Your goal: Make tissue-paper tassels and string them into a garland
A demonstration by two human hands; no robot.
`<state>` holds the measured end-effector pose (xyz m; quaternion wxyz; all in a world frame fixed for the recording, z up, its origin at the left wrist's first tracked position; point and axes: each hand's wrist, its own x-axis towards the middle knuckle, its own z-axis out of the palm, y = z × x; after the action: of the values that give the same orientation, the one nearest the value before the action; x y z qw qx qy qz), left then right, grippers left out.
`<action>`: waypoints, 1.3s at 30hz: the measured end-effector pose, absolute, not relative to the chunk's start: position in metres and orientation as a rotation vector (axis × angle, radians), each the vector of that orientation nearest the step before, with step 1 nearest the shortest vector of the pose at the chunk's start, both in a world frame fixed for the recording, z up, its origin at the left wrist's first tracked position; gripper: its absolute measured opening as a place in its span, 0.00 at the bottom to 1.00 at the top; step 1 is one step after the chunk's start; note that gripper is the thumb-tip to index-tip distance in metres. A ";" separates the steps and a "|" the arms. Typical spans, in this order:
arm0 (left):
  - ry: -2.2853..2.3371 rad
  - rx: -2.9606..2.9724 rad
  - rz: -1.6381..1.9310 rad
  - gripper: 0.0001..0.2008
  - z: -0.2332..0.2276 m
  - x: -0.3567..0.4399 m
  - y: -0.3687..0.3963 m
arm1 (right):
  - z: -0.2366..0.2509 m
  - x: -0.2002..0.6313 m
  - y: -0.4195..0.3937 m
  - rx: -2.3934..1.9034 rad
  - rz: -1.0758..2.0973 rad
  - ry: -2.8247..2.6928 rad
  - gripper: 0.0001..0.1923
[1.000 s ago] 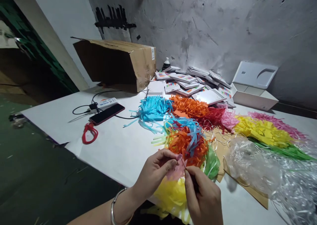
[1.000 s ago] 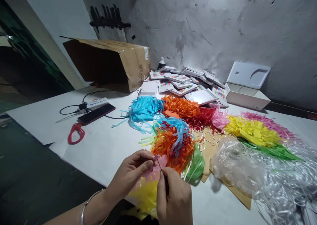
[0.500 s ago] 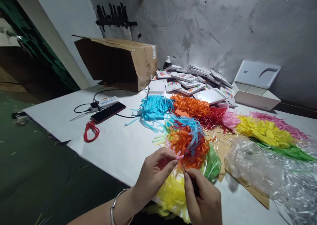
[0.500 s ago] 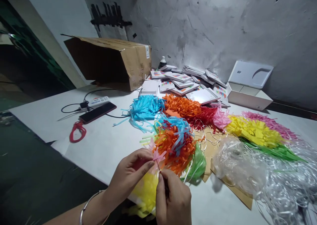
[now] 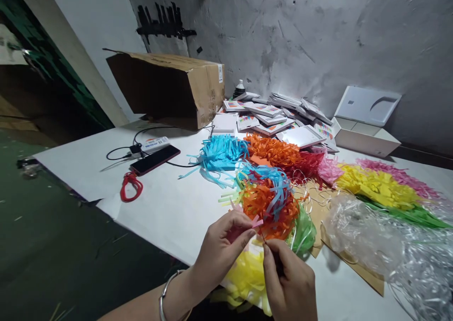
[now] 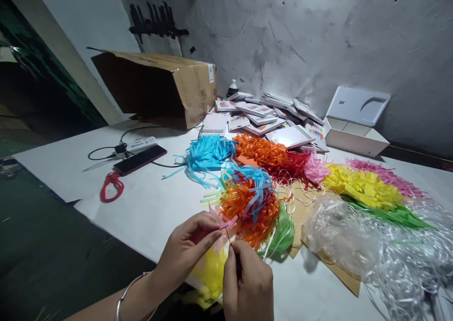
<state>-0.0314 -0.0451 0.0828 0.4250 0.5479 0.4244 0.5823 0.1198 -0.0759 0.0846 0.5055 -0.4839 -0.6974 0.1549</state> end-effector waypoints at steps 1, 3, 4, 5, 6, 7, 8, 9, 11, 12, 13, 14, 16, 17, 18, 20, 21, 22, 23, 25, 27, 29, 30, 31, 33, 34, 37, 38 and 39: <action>1.059 1.390 1.465 0.04 0.082 -0.032 -0.045 | 0.084 0.120 -0.076 -1.171 0.365 -1.702 0.11; 1.054 1.433 1.481 0.04 0.081 -0.032 -0.046 | 0.083 0.122 -0.076 -1.183 0.345 -1.744 0.11; 1.049 1.448 1.491 0.04 0.080 -0.032 -0.046 | 0.082 0.122 -0.077 -1.188 0.332 -1.762 0.11; 1.045 1.458 1.500 0.04 0.080 -0.033 -0.046 | 0.081 0.122 -0.077 -1.189 0.320 -1.774 0.11; 1.040 1.463 1.506 0.04 0.079 -0.033 -0.046 | 0.081 0.122 -0.078 -1.187 0.312 -1.780 0.11; 1.033 1.462 1.511 0.04 0.080 -0.033 -0.046 | 0.080 0.122 -0.079 -1.183 0.310 -1.779 0.10; 1.025 1.456 1.518 0.04 0.080 -0.033 -0.046 | 0.080 0.122 -0.080 -1.177 0.313 -1.775 0.10; 1.018 1.450 1.523 0.05 0.080 -0.033 -0.047 | 0.079 0.121 -0.080 -1.172 0.319 -1.769 0.10; 1.016 1.442 1.527 0.05 0.081 -0.033 -0.047 | 0.079 0.121 -0.081 -1.172 0.330 -1.766 0.10; 1.016 1.440 1.524 0.04 0.082 -0.033 -0.048 | 0.079 0.120 -0.081 -1.177 0.331 -1.771 0.11; 1.016 1.440 1.519 0.04 0.082 -0.032 -0.048 | 0.079 0.120 -0.081 -1.184 0.327 -1.778 0.11; 1.013 1.440 1.514 0.04 0.082 -0.032 -0.048 | 0.079 0.120 -0.081 -1.192 0.320 -1.787 0.11; 0.996 1.447 1.509 0.03 0.080 -0.032 -0.049 | 0.079 0.121 -0.080 -1.210 0.307 -1.807 0.11; 0.987 1.453 1.510 0.03 0.079 -0.032 -0.049 | 0.080 0.122 -0.080 -1.219 0.302 -1.817 0.11; 0.978 1.461 1.509 0.03 0.077 -0.032 -0.050 | 0.079 0.122 -0.080 -1.228 0.298 -1.827 0.12; 0.956 1.487 1.509 0.04 0.073 -0.033 -0.050 | 0.078 0.123 -0.079 -1.249 0.293 -1.845 0.12; 0.943 1.503 1.509 0.04 0.071 -0.033 -0.050 | 0.077 0.123 -0.079 -1.262 0.287 -1.851 0.13; 0.925 1.523 1.512 0.05 0.069 -0.033 -0.050 | 0.075 0.123 -0.079 -1.278 0.279 -1.854 0.13; 0.901 1.549 1.519 0.05 0.068 -0.033 -0.050 | 0.074 0.123 -0.079 -1.296 0.269 -1.853 0.13; 0.856 1.606 1.538 0.06 0.065 -0.032 -0.050 | 0.072 0.122 -0.080 -1.322 0.260 -1.838 0.13; 0.848 1.642 1.544 0.07 0.064 -0.032 -0.050 | 0.073 0.121 -0.082 -1.304 0.304 -1.801 0.12; 0.879 1.643 1.540 0.08 0.064 -0.031 -0.049 | 0.075 0.120 -0.083 -1.248 0.395 -1.740 0.12; 0.893 1.639 1.534 0.07 0.065 -0.031 -0.049 | 0.076 0.120 -0.084 -1.222 0.437 -1.705 0.11; 0.895 1.636 1.531 0.07 0.066 -0.030 -0.049 | 0.077 0.120 -0.084 -1.204 0.470 -1.674 0.11; 0.865 1.644 1.520 0.06 0.067 -0.030 -0.050 | 0.077 0.119 -0.083 -1.197 0.501 -1.646 0.10; 0.846 1.653 1.513 0.06 0.068 -0.029 -0.050 | 0.076 0.119 -0.083 -1.203 0.508 -1.646 0.10; 0.818 1.672 1.498 0.06 0.069 -0.028 -0.050 | 0.072 0.118 -0.081 -1.236 0.532 -1.629 0.10; 0.820 1.672 1.492 0.06 0.069 -0.028 -0.050 | 0.071 0.118 -0.081 -1.249 0.551 -1.608 0.10; 0.826 1.670 1.489 0.06 0.068 -0.028 -0.050 | 0.071 0.118 -0.080 -1.262 0.585 -1.581 0.10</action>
<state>-0.0276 -0.0499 0.0684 0.3694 0.6506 0.3220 0.5802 0.1182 -0.0804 0.0707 0.4953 -0.5206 -0.6523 0.2412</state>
